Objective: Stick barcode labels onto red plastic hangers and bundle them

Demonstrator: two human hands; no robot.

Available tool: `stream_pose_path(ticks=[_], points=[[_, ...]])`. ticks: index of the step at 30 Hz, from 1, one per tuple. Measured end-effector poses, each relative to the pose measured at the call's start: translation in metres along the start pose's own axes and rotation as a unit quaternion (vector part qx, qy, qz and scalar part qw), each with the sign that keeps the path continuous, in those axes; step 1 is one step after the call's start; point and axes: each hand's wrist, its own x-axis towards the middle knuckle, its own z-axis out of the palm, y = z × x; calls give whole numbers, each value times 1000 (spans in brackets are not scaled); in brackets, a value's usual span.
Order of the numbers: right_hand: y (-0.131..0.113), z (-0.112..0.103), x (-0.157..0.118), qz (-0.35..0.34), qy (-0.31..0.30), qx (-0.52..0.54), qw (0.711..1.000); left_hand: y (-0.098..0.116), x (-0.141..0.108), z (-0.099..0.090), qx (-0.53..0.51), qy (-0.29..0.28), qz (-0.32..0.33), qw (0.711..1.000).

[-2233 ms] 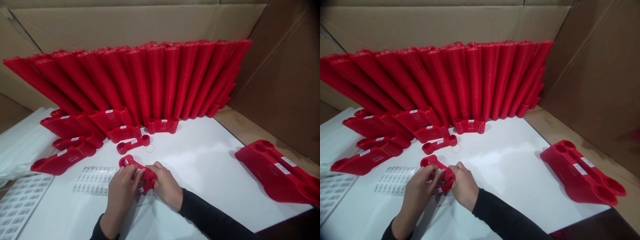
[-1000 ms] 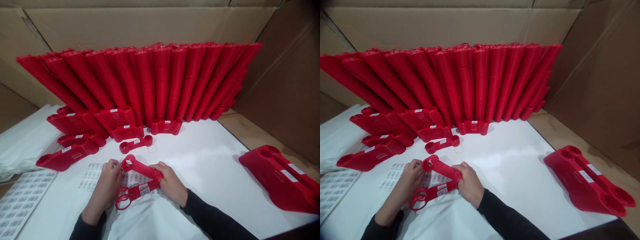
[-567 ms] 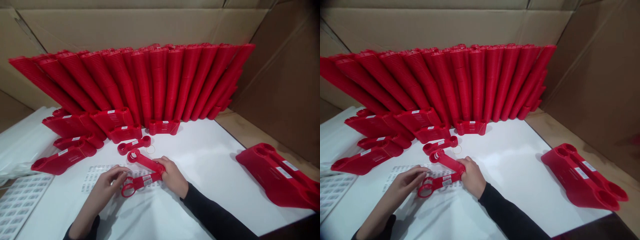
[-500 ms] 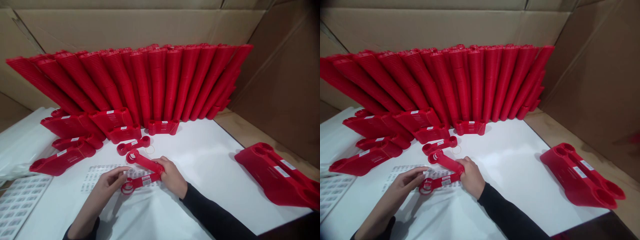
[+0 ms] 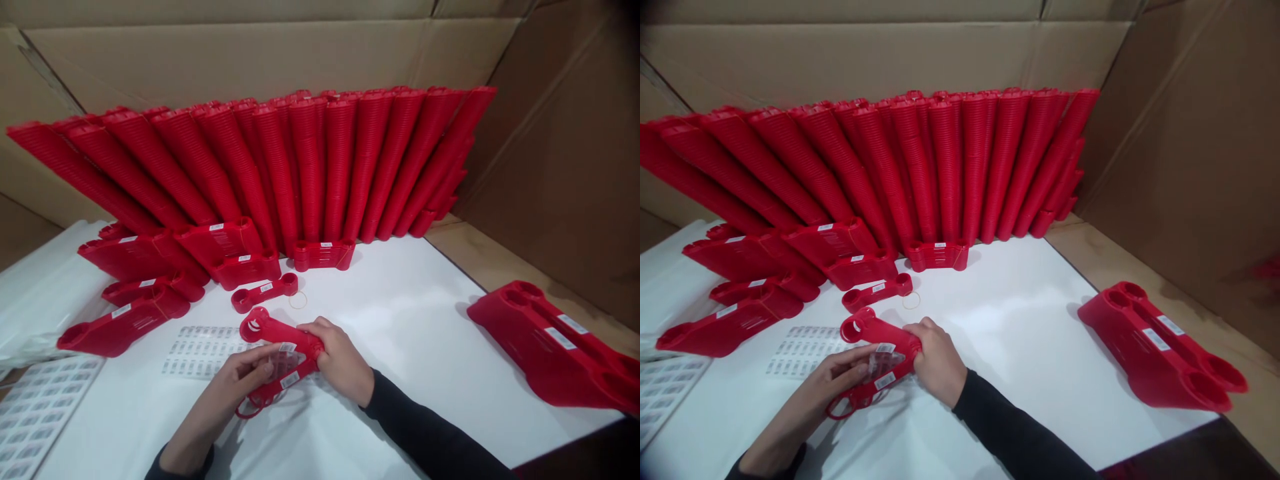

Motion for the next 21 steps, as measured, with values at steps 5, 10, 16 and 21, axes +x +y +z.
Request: stream_pose_path(ticks=[5,10,16,21], points=[[1,0,-1,-3,-3,1,1000,2,1,0,-24,-17,-14,999],[1,-1,-1,-7,0,-5,1000,0,2,1,-40,-16,-14,999],[-2,-2,-1,0,-3,-5,1000,-3,2,0,-51,-4,-21,998],[-1,-1,-2,0,-1,2,1000,-3,3,1,-48,-5,-17,999]])
